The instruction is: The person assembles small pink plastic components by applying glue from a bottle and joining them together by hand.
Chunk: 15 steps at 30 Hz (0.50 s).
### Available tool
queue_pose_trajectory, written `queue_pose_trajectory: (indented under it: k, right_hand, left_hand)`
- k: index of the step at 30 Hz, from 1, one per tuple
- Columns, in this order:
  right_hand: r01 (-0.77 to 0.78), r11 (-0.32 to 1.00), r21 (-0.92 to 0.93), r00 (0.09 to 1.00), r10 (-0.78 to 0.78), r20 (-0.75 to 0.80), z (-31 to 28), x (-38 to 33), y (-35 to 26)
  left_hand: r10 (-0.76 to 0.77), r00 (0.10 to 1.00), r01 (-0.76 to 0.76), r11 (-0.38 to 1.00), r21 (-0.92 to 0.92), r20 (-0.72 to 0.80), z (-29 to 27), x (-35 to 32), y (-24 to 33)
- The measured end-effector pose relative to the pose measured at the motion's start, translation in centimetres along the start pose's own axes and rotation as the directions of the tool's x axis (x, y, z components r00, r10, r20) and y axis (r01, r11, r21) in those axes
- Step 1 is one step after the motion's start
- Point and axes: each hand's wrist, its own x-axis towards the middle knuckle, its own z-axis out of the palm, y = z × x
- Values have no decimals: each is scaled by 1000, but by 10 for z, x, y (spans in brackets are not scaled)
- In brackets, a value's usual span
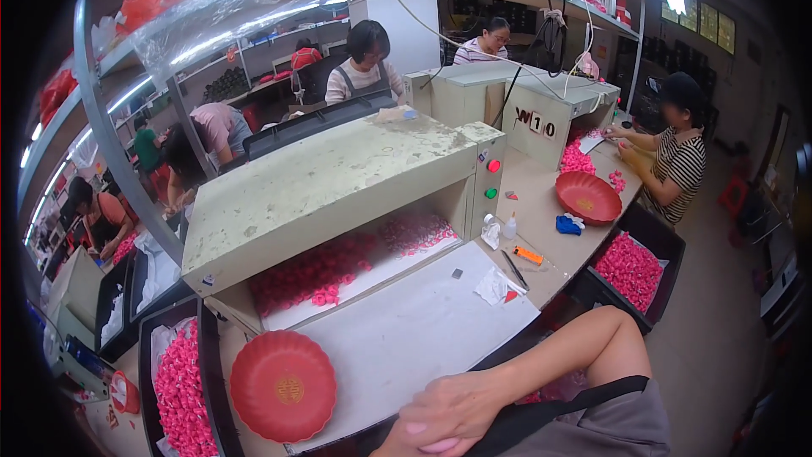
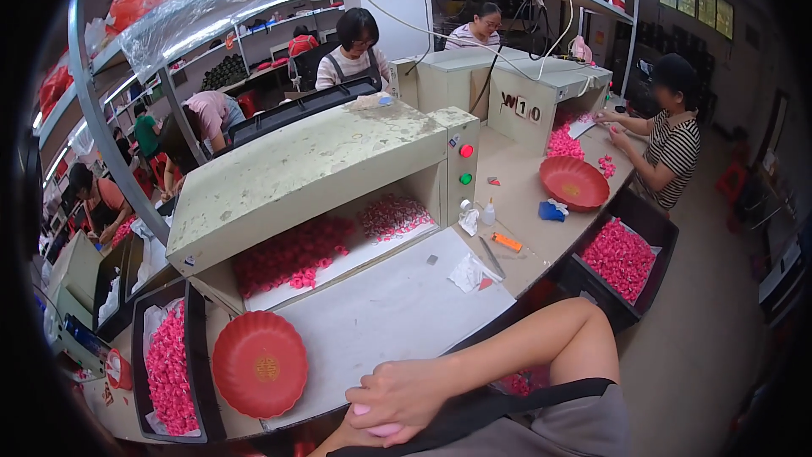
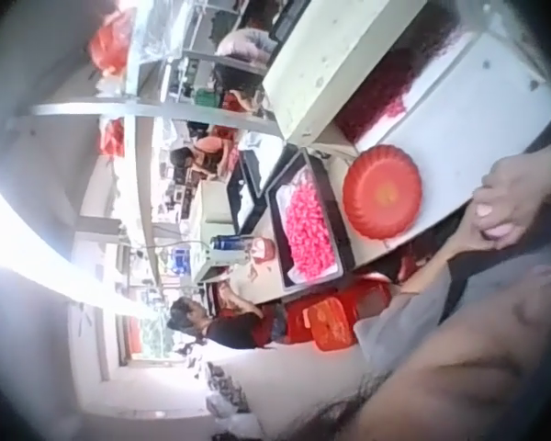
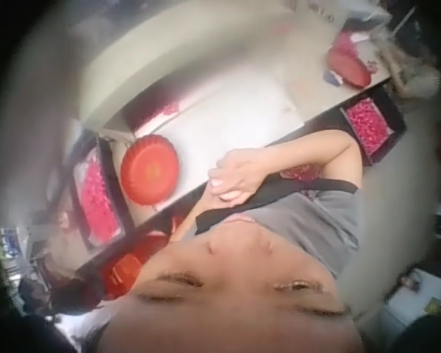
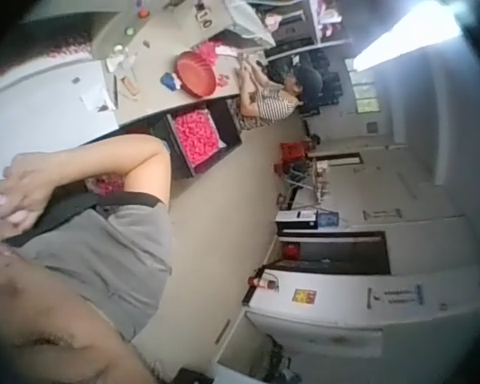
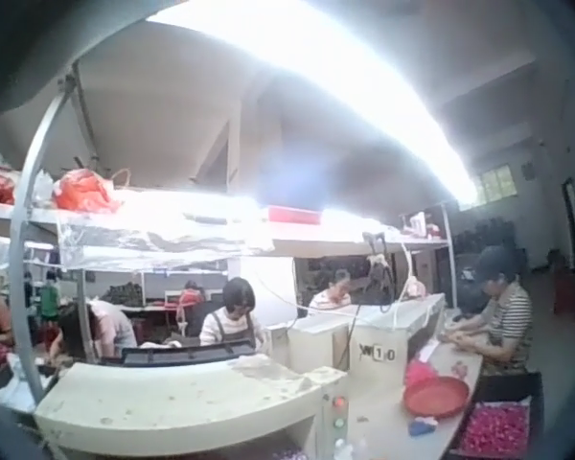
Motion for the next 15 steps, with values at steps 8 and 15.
queue_pose_trajectory:
  k: [8, 15]
  right_hand:
    - [-141, 982, -129, 989, 145, 22, -66, 0, 8]
    - [162, 979, -122, 985, -167, -33, -47, 3, 34]
  left_hand:
    - [94, 989, -64, 967, 248, -113, 19, 18, -8]
    - [-25, 939, 70, 990, 119, -342, 21, 15, 2]
